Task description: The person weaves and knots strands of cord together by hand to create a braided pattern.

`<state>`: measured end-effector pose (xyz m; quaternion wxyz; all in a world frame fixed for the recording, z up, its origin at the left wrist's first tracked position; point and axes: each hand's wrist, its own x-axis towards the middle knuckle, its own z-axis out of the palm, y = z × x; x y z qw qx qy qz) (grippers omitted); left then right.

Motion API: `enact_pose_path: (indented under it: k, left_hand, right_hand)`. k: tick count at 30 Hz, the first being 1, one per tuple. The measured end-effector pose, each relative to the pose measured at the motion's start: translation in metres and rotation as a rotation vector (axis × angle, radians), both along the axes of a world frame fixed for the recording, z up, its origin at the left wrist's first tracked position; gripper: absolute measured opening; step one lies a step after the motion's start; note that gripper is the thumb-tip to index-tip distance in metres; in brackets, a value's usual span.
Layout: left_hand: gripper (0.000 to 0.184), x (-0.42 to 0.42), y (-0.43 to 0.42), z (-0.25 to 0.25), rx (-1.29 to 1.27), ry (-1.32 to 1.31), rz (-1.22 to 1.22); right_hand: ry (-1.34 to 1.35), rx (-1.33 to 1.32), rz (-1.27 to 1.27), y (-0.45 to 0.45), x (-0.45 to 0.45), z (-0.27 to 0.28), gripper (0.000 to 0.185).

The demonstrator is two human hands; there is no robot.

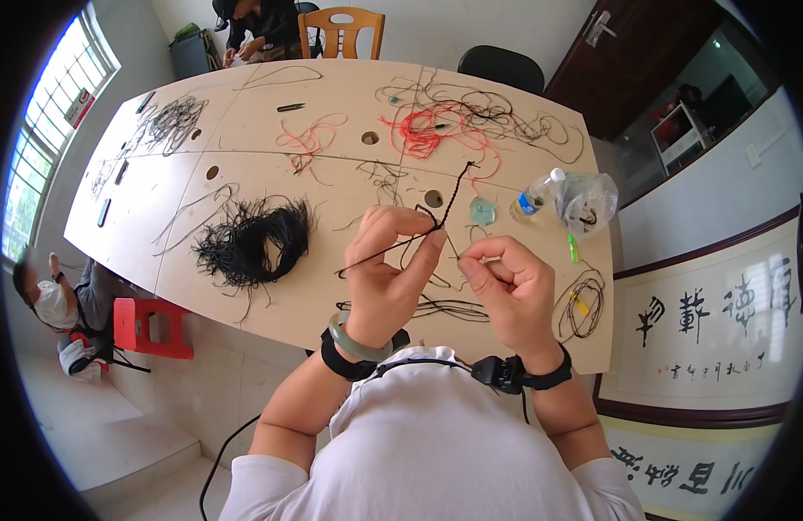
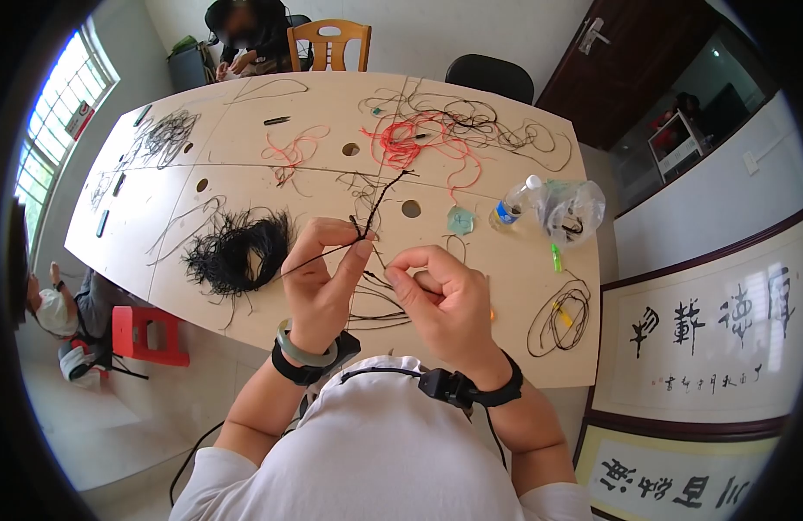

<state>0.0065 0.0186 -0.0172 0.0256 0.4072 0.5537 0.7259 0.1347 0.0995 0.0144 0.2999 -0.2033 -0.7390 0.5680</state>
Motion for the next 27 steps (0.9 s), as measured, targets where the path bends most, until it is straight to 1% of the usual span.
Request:
enact_pose_path:
  k: [1,2,3,4,5,6,7,8,9,10,11,12,13,14,15,16,17,18,20,21,22,23,24,26,27]
  left_hand:
    - [0.008,0.002,-0.001,0.000,0.000,0.001,0.000]
    - [0.008,0.005,-0.001,-0.001,0.025,-0.212,-0.076]
    - [0.008,0.006,-0.001,0.000,0.051,-0.425,-0.154]
    - [0.008,0.006,0.000,0.001,0.053,-0.422,-0.156]
    - [0.007,0.005,-0.001,0.003,0.091,-0.636,-0.243]
    - [0.007,0.004,-0.003,0.003,0.128,-0.850,-0.329]
    - [0.004,-0.001,-0.003,-0.002,0.137,-0.941,-0.401]
    - [0.004,0.000,-0.003,-0.001,0.139,-0.938,-0.399]
    - [0.003,0.000,-0.002,0.001,0.165,-1.002,-0.406]
    - [0.003,0.001,-0.001,0.002,0.192,-1.066,-0.412]
    - [0.003,0.000,0.000,0.001,0.196,-1.065,-0.408]
    - [0.005,0.000,0.002,-0.003,0.166,-0.929,-0.370]
    - [0.007,-0.001,0.003,-0.005,0.134,-0.792,-0.335]
    - [0.007,-0.003,0.003,-0.004,0.135,-0.791,-0.338]
    - [0.008,-0.008,-0.001,-0.002,-0.010,-0.717,-0.380]
    - [0.009,-0.013,-0.005,0.000,-0.155,-0.641,-0.420]
    - [0.012,-0.018,-0.009,0.003,-0.176,-0.629,-0.472]
    - [0.012,-0.022,-0.010,0.003,-0.179,-0.630,-0.472]
    - [0.011,-0.029,-0.010,0.001,-0.279,-0.355,-0.373]
    - [0.012,-0.033,-0.009,-0.001,-0.338,-0.211,-0.312]
    - [0.012,-0.031,-0.008,0.000,-0.336,-0.209,-0.316]
    - [0.013,-0.027,-0.006,0.002,-0.318,-0.358,-0.370]
    - [0.014,-0.023,-0.005,0.004,-0.300,-0.507,-0.422]
    - [0.015,-0.018,-0.001,0.002,-0.246,-0.537,-0.441]
    - [0.016,-0.017,-0.001,0.000,-0.194,-0.570,-0.460]
  right_hand:
    - [-0.021,0.033,0.023,-0.002,0.000,0.000,0.005]
    - [-0.018,0.033,0.022,-0.006,-0.005,-0.002,0.005]
    - [0.065,0.284,-0.031,-0.010,-0.011,-0.007,0.005]
    - [0.146,0.536,-0.084,-0.011,-0.015,-0.012,0.006]
    - [0.120,0.631,-0.053,-0.008,-0.016,-0.016,0.008]
    - [0.120,0.631,-0.054,-0.007,-0.016,-0.015,0.008]
    - [0.092,0.521,-0.047,-0.005,-0.017,-0.015,0.008]
    - [0.067,0.412,-0.037,-0.004,-0.018,-0.014,0.007]
    - [0.050,0.334,-0.020,0.001,-0.017,-0.013,0.006]
    - [0.052,0.335,-0.014,0.002,-0.017,-0.012,0.006]
    - [0.019,0.244,-0.003,0.002,-0.016,-0.010,0.005]
    - [-0.014,0.154,0.005,0.003,-0.015,-0.009,0.006]
    - [-0.013,0.156,0.004,0.005,-0.015,-0.010,0.006]
    - [0.037,0.056,-0.010,0.009,-0.014,-0.014,0.006]
    - [0.086,-0.045,-0.025,0.013,-0.013,-0.015,0.007]
    - [0.085,-0.046,-0.029,0.020,-0.009,-0.011,0.007]
    - [-0.044,0.070,-0.014,0.029,-0.005,-0.005,0.008]
    - [-0.171,0.185,0.003,0.036,-0.002,-0.001,0.008]
    - [-0.152,0.221,0.030,0.044,0.000,0.000,0.009]
    - [-0.207,0.403,0.138,0.049,0.002,0.002,0.010]
    - [-0.260,0.586,0.244,0.052,0.003,0.004,0.011]
    - [-0.364,0.400,0.342,0.049,0.004,0.009,0.012]
    - [-0.363,0.402,0.339,0.046,0.003,0.011,0.012]
    - [-0.274,-0.229,0.522,0.040,-0.002,0.012,0.011]
    - [-0.180,-0.429,0.516,0.037,-0.004,0.012,0.010]
